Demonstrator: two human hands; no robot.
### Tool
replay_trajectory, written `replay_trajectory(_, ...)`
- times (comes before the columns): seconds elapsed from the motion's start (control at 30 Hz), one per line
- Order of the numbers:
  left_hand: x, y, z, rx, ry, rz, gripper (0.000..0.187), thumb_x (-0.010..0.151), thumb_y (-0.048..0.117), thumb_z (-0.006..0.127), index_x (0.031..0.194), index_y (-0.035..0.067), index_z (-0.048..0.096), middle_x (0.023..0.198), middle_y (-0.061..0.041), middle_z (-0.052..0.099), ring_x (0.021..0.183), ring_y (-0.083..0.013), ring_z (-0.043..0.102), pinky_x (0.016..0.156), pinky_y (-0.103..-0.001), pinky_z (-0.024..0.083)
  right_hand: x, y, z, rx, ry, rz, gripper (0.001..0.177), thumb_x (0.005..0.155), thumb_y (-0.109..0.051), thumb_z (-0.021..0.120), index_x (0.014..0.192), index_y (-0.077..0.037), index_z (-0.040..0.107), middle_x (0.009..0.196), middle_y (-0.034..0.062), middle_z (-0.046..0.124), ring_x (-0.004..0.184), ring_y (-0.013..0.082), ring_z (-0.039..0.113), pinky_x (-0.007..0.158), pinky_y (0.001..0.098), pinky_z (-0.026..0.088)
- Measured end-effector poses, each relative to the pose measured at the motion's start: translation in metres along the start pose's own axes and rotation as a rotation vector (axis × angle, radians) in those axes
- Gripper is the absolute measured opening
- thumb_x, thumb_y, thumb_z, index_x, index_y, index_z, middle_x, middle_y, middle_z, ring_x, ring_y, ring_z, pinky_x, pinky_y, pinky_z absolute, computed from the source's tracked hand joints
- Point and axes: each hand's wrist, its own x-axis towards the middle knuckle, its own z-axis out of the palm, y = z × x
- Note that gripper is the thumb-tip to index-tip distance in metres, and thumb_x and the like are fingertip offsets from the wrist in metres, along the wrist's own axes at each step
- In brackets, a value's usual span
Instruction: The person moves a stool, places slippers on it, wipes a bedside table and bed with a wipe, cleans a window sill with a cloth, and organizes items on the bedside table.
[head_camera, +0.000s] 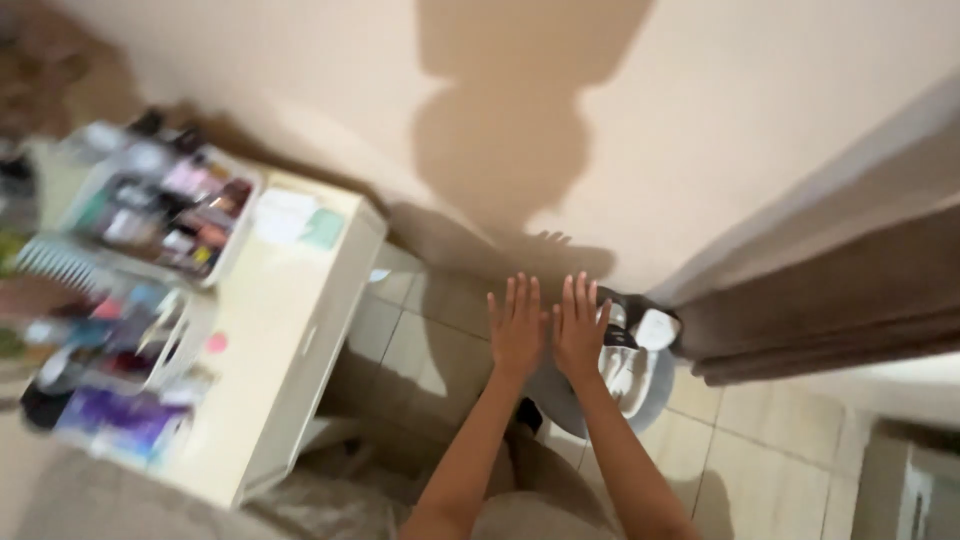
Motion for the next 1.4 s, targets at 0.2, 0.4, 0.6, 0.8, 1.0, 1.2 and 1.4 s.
replay_trajectory(0.2, -0.012, -0.047, -0.039, 0.073, 0.089, -0.258, 0.057, 0.103, 0.036, 0.035, 0.153, 0.011, 0.025, 0.156, -0.015, 0.030, 0.146, -0.0297, 0.026, 0.115, -0.058, 0.012, 0.029, -0.062, 0.013, 0.247, -0.059, -0.231, 0.052, 0.103, -0.035, 0.038, 0.150, -0.013, 0.039, 0.155, 0.0126, 0.035, 0.143, 0.0333, 0.031, 0.112, 0.0581, 0.018)
replay_trajectory(0.4, -0.036, -0.102, -0.064, 0.228, 0.366, -0.448, 0.054, 0.101, 0.036, 0.036, 0.149, 0.010, 0.038, 0.149, -0.018, 0.042, 0.136, -0.0317, 0.044, 0.110, -0.058, 0.024, 0.041, -0.135, -0.002, 0.379, -0.051, -0.454, 0.053, 0.101, -0.031, 0.047, 0.150, -0.013, 0.040, 0.153, 0.0138, 0.037, 0.141, 0.0347, 0.033, 0.111, 0.0571, 0.020)
replay_trajectory(0.6, -0.064, -0.143, -0.081, 0.156, 0.501, -0.635, 0.056, 0.100, 0.037, 0.034, 0.150, 0.011, 0.037, 0.150, -0.018, 0.040, 0.139, -0.0333, 0.038, 0.111, -0.063, 0.020, 0.038, -0.193, 0.004, 0.456, -0.306, -0.618, 0.057, 0.103, -0.032, 0.039, 0.155, -0.016, 0.027, 0.161, 0.0124, 0.020, 0.146, 0.0355, 0.020, 0.113, 0.0625, 0.011)
replay_trajectory(0.8, -0.088, -0.194, -0.098, -0.023, 0.205, -0.848, 0.059, 0.103, 0.036, 0.029, 0.156, 0.013, 0.016, 0.162, -0.015, 0.012, 0.150, -0.0311, 0.006, 0.115, -0.061, -0.004, 0.033, -0.264, 0.005, 0.477, -0.417, -0.775, 0.056, 0.104, -0.036, 0.031, 0.156, -0.018, 0.022, 0.162, 0.0087, 0.015, 0.149, 0.0298, 0.014, 0.116, 0.0588, 0.005)
replay_trajectory(1.0, -0.107, -0.259, -0.126, 0.111, 0.307, -0.913, 0.058, 0.101, 0.032, 0.032, 0.154, 0.012, 0.022, 0.161, -0.015, 0.016, 0.150, -0.0306, 0.009, 0.116, -0.059, -0.002, 0.036, -0.345, 0.023, 0.531, -0.434, -0.923, 0.055, 0.104, -0.035, 0.032, 0.155, -0.016, 0.023, 0.162, 0.0109, 0.016, 0.148, 0.0316, 0.016, 0.115, 0.0601, 0.007)
replay_trajectory(1.2, -0.112, -0.319, -0.157, 0.083, 0.326, -0.939, 0.056, 0.103, 0.031, 0.029, 0.154, 0.010, 0.021, 0.160, -0.016, 0.019, 0.150, -0.0308, 0.012, 0.118, -0.055, 0.003, 0.047, -0.420, 0.013, 0.584, -0.461, -0.983, 0.053, 0.105, -0.034, 0.026, 0.155, -0.016, 0.023, 0.162, 0.0108, 0.015, 0.148, 0.0317, 0.014, 0.115, 0.0588, 0.004)
replay_trajectory(1.4, -0.100, -0.361, -0.138, 0.259, 0.566, -0.811, 0.053, 0.096, 0.026, 0.042, 0.146, 0.008, 0.039, 0.151, -0.018, 0.039, 0.142, -0.0325, 0.035, 0.116, -0.054, 0.020, 0.054, -0.450, 0.050, 0.512, -0.202, -1.019, 0.054, 0.101, -0.031, 0.041, 0.153, -0.017, 0.033, 0.160, 0.0081, 0.026, 0.147, 0.0269, 0.023, 0.117, 0.0526, 0.007)
